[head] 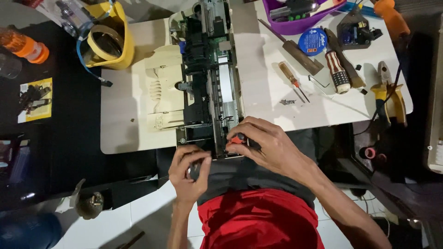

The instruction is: Disassembling a printer by removing internal screws and components using a screwdriver.

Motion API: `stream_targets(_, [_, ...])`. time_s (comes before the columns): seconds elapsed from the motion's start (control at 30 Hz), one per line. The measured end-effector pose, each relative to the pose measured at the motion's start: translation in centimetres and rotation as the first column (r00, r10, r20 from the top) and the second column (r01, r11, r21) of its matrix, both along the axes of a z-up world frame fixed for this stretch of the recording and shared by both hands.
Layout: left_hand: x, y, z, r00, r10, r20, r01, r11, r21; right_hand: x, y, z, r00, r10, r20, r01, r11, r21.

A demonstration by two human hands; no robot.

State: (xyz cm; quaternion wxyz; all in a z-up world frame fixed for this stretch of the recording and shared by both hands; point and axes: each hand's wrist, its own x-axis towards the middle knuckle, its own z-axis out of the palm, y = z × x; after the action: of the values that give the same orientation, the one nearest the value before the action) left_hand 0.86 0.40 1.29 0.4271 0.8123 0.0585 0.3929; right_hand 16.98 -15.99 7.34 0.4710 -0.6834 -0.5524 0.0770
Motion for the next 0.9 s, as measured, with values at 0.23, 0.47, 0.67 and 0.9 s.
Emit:
stream_targets(0.23, [2.0,0.5,2.9,0.988,-0.126,-0.094,0.113,0.984,-0.135,-0.8,0.9,0.8,0.993,-0.093,0.068,0.094,0.995,-0.012])
stream_targets(0.47, [3.3,1.0,3.6,0.962,-0.272,-0.034,0.263,0.950,-0.171,-1.4,0.9,0.8,0.978,-0.116,0.171,0.129,0.989,-0.067])
stream_targets(0.67, [3.2,1.7,3.0,0.946,-0.325,-0.017,0.318,0.935,-0.154,-1.9,1.2,1.1,0.969,-0.125,0.213,0.136,0.990,-0.038])
stream_targets(0.9, [2.8,1.3,2.1,0.959,-0.275,-0.064,0.261,0.949,-0.177,-3.5,1.9,1.2,0.959,-0.219,0.179,0.221,0.975,0.009])
